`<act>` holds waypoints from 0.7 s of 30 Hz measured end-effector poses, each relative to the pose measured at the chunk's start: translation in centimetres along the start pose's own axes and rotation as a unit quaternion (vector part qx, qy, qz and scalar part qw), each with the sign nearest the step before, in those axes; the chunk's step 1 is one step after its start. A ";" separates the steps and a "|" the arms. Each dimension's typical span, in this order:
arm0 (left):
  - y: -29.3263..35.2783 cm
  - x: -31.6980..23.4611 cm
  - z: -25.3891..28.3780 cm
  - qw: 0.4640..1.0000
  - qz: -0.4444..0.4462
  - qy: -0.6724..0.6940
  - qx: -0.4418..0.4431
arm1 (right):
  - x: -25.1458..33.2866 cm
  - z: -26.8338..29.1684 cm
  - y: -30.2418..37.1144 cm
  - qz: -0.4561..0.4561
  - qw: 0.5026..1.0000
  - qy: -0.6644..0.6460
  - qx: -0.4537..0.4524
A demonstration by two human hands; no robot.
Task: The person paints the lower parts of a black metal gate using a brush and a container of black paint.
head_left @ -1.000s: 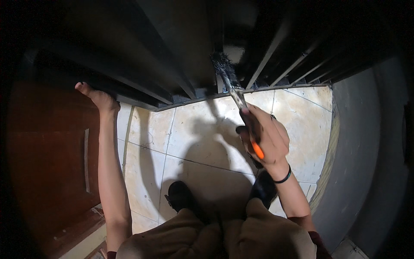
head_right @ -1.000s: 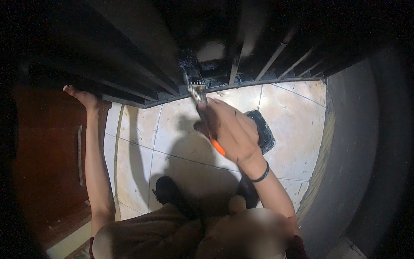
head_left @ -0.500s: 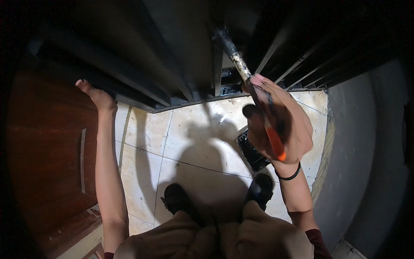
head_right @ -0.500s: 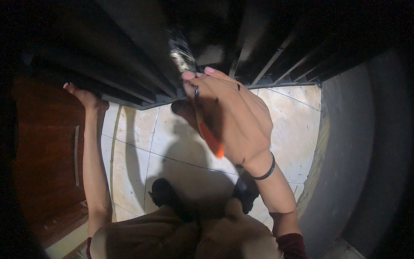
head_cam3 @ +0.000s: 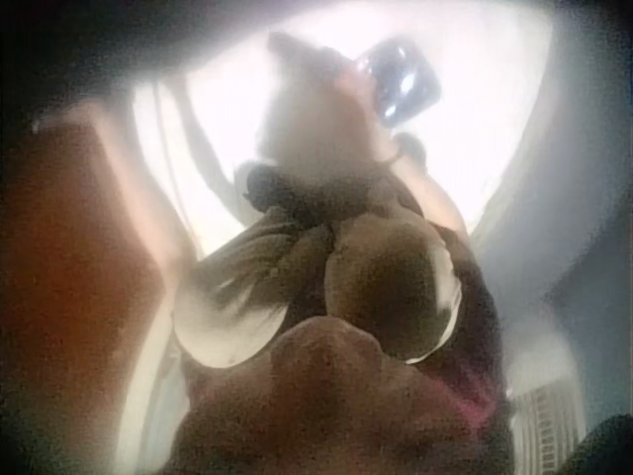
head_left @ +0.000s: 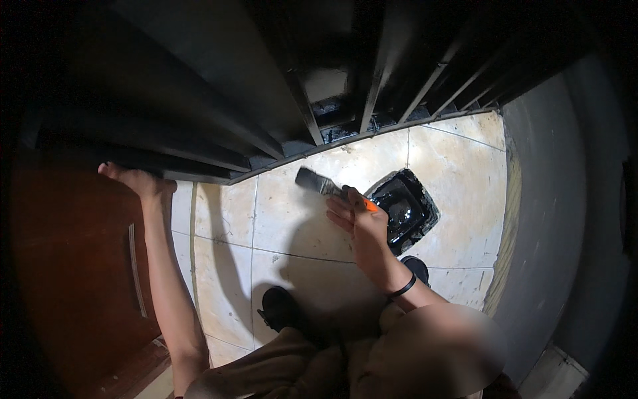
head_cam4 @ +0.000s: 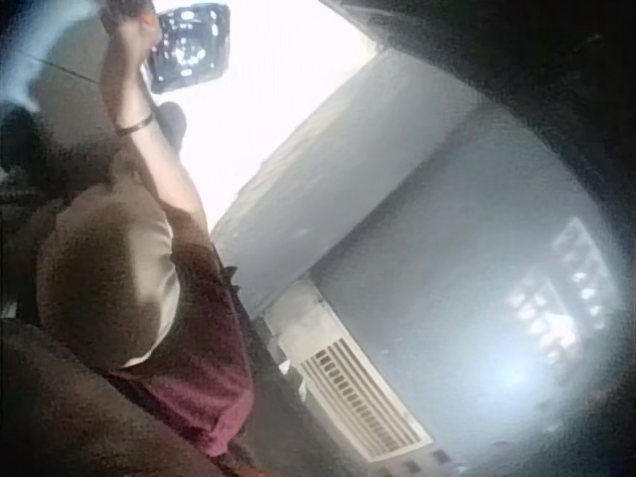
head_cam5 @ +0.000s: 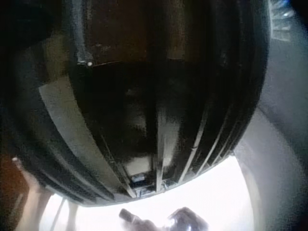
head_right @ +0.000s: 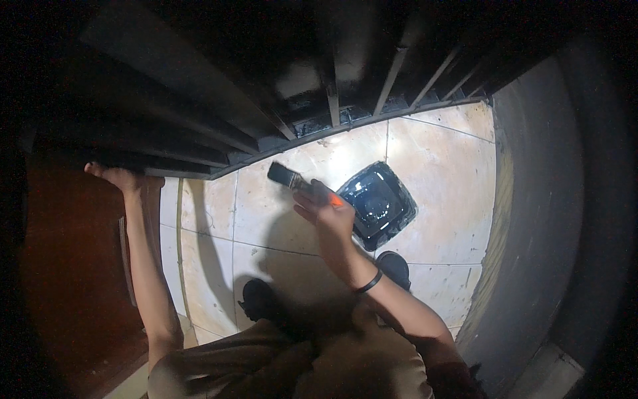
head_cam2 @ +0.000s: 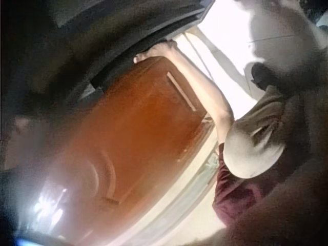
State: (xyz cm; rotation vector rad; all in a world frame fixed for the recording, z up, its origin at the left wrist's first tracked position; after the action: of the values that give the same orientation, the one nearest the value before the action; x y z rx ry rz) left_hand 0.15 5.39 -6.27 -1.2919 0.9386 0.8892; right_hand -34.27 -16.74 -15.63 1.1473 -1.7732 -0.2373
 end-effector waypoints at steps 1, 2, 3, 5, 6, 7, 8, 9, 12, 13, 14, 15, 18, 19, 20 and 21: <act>-0.5 0.8 0.6 0.999 -0.032 -0.002 0.012 | 0.2 -0.2 0.0 -0.023 0.999 -0.036 0.009; -0.9 0.8 0.6 0.999 -0.046 -0.003 0.021 | 0.4 -0.3 0.0 -0.043 0.996 -0.072 0.020; -0.9 1.0 0.5 0.998 -0.046 -0.003 0.030 | 0.3 -0.1 0.2 -0.069 0.995 -0.075 0.025; -0.9 1.2 0.6 0.998 -0.041 -0.006 0.042 | -0.1 0.5 0.9 -0.121 0.989 -0.077 0.039; -0.9 1.2 0.6 0.998 -0.038 -0.007 0.046 | -0.3 0.6 0.8 -0.124 0.989 -0.068 0.043; -1.0 1.2 0.6 0.998 -0.037 -0.008 0.050 | -0.7 0.8 0.6 -0.127 0.989 -0.059 0.048; -1.1 1.2 0.5 0.998 -0.038 -0.008 0.053 | -1.2 1.1 0.4 -0.130 0.989 -0.050 0.052; -1.1 1.1 0.3 0.998 -0.037 -0.008 0.059 | -2.1 1.7 -0.4 -0.125 0.991 -0.020 0.041; -1.2 1.2 0.5 0.997 -0.038 -0.009 0.064 | -3.5 1.0 -2.4 -0.103 0.993 0.051 0.010; -1.2 1.1 0.7 0.997 -0.039 -0.010 0.066 | -3.5 0.6 -2.6 -0.087 0.994 0.060 -0.001; -1.3 1.2 0.8 0.997 -0.039 -0.011 0.066 | -3.2 0.0 -2.8 -0.071 0.995 0.070 -0.011; -1.3 1.1 0.9 0.997 -0.040 -0.011 0.068 | -3.2 -0.4 -3.3 -0.046 0.995 0.086 -0.031; -1.3 1.2 0.8 0.997 -0.039 -0.011 0.071 | -5.1 -0.7 -5.4 0.027 0.988 0.139 -0.059; -1.3 1.1 0.5 0.996 -0.040 -0.009 0.074 | -6.3 -0.5 -6.5 0.051 0.985 0.161 -0.047; -1.3 1.2 0.8 0.996 -0.039 -0.011 0.076 | -6.7 -1.1 -6.5 0.077 0.976 0.204 -0.028; -1.3 1.3 1.0 0.996 -0.040 -0.012 0.076 | -7.0 -1.5 -6.6 0.106 0.963 0.246 -0.011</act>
State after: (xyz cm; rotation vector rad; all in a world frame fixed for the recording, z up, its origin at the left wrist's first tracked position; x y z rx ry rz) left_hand 1.92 6.28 -6.96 -1.1788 0.9109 0.7552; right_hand -28.58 -14.30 -23.16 0.8955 -1.4264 0.1486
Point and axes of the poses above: each hand's wrist, its own y-axis away from the middle knuckle, its own z-axis out of the back of the hand, x = y × z, the point moved 2 cm from there along -y, towards the middle knuckle, and after that the axes turned 3 degrees about -y, right-handed, at the moved point
